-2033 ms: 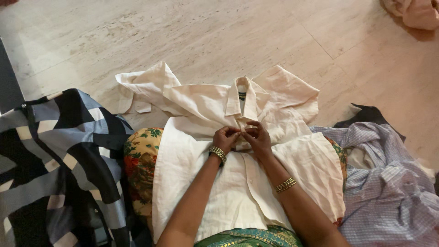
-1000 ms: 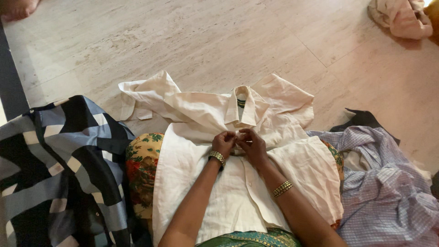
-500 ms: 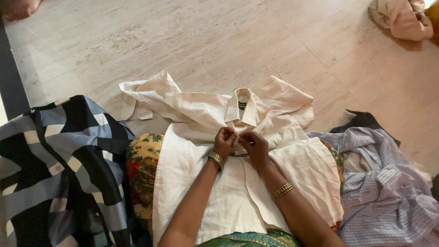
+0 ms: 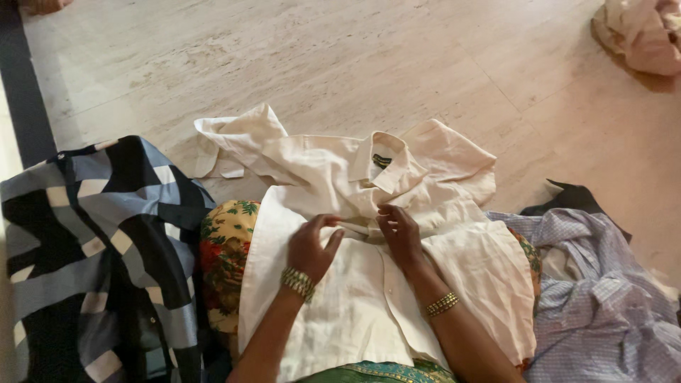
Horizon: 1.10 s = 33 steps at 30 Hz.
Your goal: The person takes a white shirt out of a bag, buttons it up, and then carefully folds it on the floor before placing it back into the bag.
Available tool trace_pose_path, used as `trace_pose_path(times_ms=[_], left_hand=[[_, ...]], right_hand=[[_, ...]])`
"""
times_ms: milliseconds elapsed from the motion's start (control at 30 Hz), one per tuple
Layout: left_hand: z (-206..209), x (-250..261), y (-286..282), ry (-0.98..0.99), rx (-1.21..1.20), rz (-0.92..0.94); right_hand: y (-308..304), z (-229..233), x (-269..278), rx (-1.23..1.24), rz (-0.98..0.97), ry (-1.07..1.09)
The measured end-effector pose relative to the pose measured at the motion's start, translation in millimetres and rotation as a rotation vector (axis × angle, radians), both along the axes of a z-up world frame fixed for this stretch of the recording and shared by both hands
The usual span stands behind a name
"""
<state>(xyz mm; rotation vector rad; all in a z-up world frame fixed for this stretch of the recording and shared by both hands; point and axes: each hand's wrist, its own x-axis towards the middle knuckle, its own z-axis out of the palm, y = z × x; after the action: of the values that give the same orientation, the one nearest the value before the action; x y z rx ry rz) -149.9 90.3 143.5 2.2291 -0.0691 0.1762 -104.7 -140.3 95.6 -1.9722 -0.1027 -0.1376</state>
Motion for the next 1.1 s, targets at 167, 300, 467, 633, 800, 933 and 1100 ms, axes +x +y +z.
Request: trace_pose_path(times_ms=[167, 300, 467, 633, 800, 933, 1100], left_hand=[[78.9, -66.7, 73.8, -0.093, 0.590, 0.378], [78.0, -89.9, 68.1, 0.502, 0.522, 0.399], [65.1, -72.9, 5.5, 0.569, 0.172, -0.003], [73.4, -71.0, -87.9, 0.155, 0.033, -0.798], [-11.9, 16.7, -75.9, 0.489, -0.841, -0.223], [-159.8, 128.9, -21.6, 0.366, -0.262, 0.284], [-193.0, 170.8, -4.2, 0.286, -0.470, 0.486]], right_hand=[[2.2, -3.0, 6.1, 0.002, 0.046, 0.008], [21.4, 17.6, -5.6, 0.076, 0.144, 0.029], [23.7, 60.9, -69.2, 0.529, 0.412, 0.552], [-41.1, 84.5, -72.1, 0.365, 0.262, 0.641], [-115.1, 101.7, -97.9, 0.323, 0.093, 0.567], [-112.9, 129.2, -127.4, 0.074, 0.095, 0.408], [-89.4, 175.5, -142.1, -0.180, 0.143, 0.263]])
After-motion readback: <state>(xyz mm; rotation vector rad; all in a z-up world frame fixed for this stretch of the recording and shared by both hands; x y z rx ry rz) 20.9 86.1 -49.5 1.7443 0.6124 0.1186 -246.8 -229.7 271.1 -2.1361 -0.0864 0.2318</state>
